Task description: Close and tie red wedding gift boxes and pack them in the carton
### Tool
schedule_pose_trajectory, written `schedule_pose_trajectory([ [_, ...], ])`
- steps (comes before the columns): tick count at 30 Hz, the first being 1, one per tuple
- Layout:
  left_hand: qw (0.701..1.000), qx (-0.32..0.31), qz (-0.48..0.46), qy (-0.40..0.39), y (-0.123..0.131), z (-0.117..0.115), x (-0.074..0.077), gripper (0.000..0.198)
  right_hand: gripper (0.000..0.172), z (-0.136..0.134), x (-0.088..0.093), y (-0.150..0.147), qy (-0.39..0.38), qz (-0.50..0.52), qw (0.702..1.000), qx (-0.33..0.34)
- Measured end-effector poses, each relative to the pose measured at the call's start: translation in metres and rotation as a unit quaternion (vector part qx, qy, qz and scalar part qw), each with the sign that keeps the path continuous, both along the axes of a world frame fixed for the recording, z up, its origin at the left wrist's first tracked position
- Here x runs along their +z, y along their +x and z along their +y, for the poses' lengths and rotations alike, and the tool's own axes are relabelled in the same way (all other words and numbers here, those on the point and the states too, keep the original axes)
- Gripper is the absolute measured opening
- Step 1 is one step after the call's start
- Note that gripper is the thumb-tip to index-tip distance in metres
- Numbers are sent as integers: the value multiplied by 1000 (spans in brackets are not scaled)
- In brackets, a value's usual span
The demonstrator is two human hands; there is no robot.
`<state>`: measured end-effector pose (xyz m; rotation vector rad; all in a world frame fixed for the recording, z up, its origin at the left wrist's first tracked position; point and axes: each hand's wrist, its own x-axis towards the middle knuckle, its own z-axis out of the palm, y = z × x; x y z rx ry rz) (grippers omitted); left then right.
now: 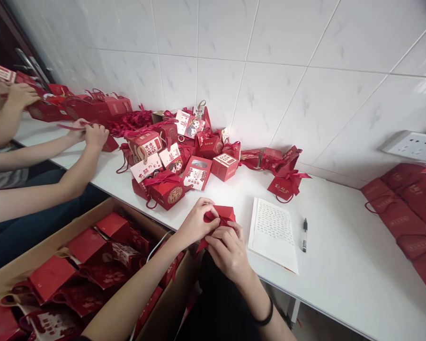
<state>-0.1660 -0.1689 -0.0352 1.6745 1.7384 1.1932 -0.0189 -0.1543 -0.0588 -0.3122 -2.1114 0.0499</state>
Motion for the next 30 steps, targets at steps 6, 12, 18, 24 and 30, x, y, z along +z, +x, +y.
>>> schedule_pose_trajectory([
  [6, 1000, 19, -16, 1, 6, 1, 0, 4, 15, 0, 2, 3, 7, 6, 1000, 18],
  [12, 999, 19, -37, 4, 6, 1, -1, 5, 14, -7, 6, 4, 7, -4, 999, 52],
  [18, 998, 45, -42, 29, 1, -3, -4, 32, 25, 29, 20, 25, -200, 43, 979, -11],
  [24, 978, 206, 25, -39, 8, -4, 3, 24, 37, 67, 19, 24, -406, -73, 911, -18],
  [30, 979, 199, 12, -43, 18, -11, 1, 14, 27, 45, 22, 21, -481, -6, 876, -29],
])
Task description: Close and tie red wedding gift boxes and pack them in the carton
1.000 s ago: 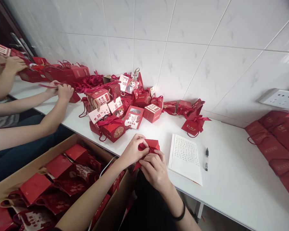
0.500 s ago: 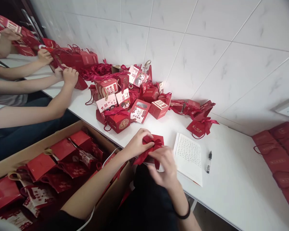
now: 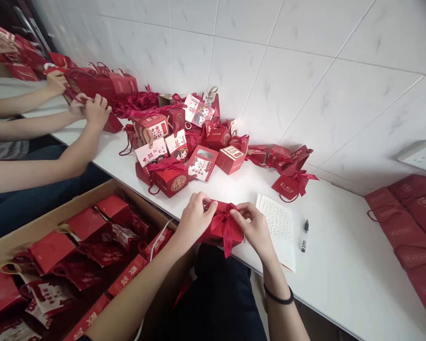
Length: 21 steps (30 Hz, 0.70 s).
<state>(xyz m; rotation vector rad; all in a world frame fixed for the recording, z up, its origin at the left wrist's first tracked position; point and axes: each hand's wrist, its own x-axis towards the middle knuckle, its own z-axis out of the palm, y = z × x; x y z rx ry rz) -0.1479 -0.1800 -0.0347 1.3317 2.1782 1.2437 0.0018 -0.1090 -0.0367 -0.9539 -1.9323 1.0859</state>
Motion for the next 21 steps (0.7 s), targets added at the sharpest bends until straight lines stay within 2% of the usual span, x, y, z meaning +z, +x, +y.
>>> schedule_pose_trajectory([
  [5, 998, 11, -62, 26, 9, -10, 0, 18, 31, -6, 6, 1, 0, -25, 999, -31],
  [10, 996, 35, -78, -38, 14, -9, 8, 27, 35, -2, 9, -7, 29, -102, 992, -72],
  [12, 996, 32, -72, -51, 15, -7, 10, 25, 32, -3, 7, -9, 20, -76, 995, -67],
  [15, 995, 26, -87, -30, 17, -7, 8, 27, 30, -8, 2, -6, -18, -12, 996, -81],
  [18, 991, 31, -128, 13, 19, -9, 3, 31, 35, -13, -4, -2, -43, 12, 993, -112],
  [21, 985, 32, -165, 41, 22, -12, -3, 32, 44, -13, -9, 2, -98, 27, 989, -109],
])
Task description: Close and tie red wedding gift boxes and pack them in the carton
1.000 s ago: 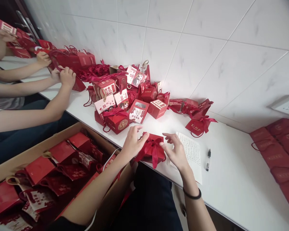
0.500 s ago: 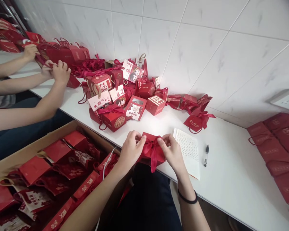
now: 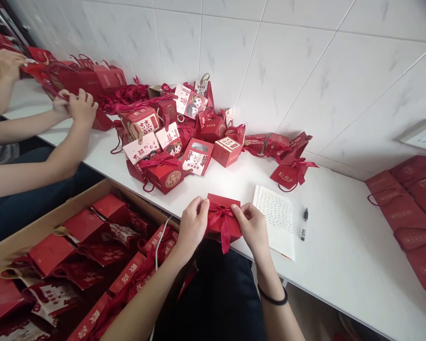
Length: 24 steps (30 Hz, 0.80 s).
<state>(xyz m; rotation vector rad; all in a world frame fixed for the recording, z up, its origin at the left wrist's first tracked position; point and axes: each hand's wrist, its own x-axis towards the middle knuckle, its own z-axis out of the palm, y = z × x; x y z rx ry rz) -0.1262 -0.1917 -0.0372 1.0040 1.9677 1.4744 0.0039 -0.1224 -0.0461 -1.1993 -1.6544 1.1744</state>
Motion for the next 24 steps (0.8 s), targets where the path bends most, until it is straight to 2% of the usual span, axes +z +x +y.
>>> schedule_pose_trajectory([
  [2, 1000, 5, -9, 2, 1, -1, -2, 33, 47, 2, -3, 2, -48, 27, 998, 23],
  [5, 1000, 12, 7, -6, 1, 0, -4, 33, 49, 5, -5, 2, -73, 66, 994, 42],
  [12, 997, 9, 46, -53, -1, 1, 0, 30, 49, 8, -10, 2, -122, 135, 983, 28],
  [18, 996, 10, 64, -55, -1, 4, 1, 28, 48, 8, -19, 0, -209, 225, 951, 44],
  [21, 999, 6, 34, -30, -1, 6, -2, 29, 48, 10, -23, 0, -226, 239, 943, 50],
  [24, 997, -48, -52, -10, -7, 5, -8, 33, 43, 13, -21, 8, -196, 216, 956, 28],
])
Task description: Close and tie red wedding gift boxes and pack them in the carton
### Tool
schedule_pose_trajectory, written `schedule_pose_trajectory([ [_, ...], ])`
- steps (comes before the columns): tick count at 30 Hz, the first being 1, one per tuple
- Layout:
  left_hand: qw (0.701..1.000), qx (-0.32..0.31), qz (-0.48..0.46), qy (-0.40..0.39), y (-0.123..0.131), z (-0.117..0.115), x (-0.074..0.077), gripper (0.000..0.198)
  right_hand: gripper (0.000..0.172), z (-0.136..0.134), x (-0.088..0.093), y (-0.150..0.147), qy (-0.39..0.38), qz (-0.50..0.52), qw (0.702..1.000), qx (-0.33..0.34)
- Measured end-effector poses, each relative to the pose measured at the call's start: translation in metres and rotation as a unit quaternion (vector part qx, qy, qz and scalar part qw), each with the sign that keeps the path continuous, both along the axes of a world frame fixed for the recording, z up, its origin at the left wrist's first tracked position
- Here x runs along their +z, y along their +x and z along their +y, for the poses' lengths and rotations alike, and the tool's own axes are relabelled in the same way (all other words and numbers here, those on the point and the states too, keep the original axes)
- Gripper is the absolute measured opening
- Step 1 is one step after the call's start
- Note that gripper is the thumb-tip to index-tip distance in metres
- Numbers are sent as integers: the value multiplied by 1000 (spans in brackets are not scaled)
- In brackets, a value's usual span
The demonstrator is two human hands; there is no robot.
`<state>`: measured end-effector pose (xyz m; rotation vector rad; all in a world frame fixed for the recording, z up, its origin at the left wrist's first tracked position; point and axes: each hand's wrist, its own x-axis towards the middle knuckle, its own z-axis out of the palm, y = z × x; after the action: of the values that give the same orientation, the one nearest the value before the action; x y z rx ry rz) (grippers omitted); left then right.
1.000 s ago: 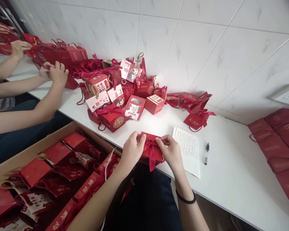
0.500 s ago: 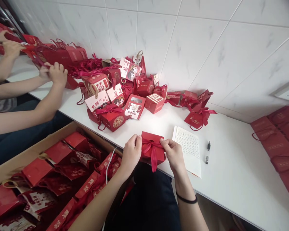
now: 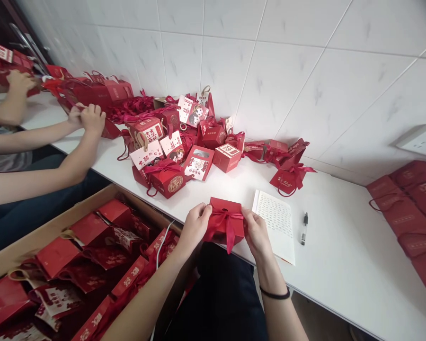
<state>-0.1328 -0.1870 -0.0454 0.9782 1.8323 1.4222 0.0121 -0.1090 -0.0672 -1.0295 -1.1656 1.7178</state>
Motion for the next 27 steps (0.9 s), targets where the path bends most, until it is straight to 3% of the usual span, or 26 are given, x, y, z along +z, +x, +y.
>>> schedule_pose_trajectory([
  [3, 994, -77, -60, -42, -13, -5, -2, 38, 33, -5, 12, 16, 111, -89, 985, -102],
  [5, 996, -62, -18, -55, -21, -7, 2, 36, 25, -17, 24, 25, 249, -157, 945, -144],
  [6, 998, -41, 23, -41, -24, -7, 7, 31, 21, -24, 29, 26, 333, -184, 915, -133],
  [8, 991, -32, 126, 22, -27, -4, 17, 23, 20, -40, 37, 24, 506, -216, 834, -48],
  [10, 970, -100, 210, 75, -24, 2, 27, 16, 24, -52, 38, 16, 626, -242, 740, 52],
  [12, 946, -185, 254, 81, -19, 8, 33, 13, 23, -57, 33, 7, 672, -277, 681, 89],
  [16, 938, -245, 243, 46, -12, 14, 30, 14, 20, -55, 19, -2, 678, -296, 671, 51],
  [23, 948, -232, 217, 36, -7, 14, 24, 6, 24, -56, 7, 1, 696, -196, 689, -52],
  [27, 956, -204, 204, 50, -4, 14, 19, 5, 28, -57, 3, -2, 693, -177, 696, -65],
])
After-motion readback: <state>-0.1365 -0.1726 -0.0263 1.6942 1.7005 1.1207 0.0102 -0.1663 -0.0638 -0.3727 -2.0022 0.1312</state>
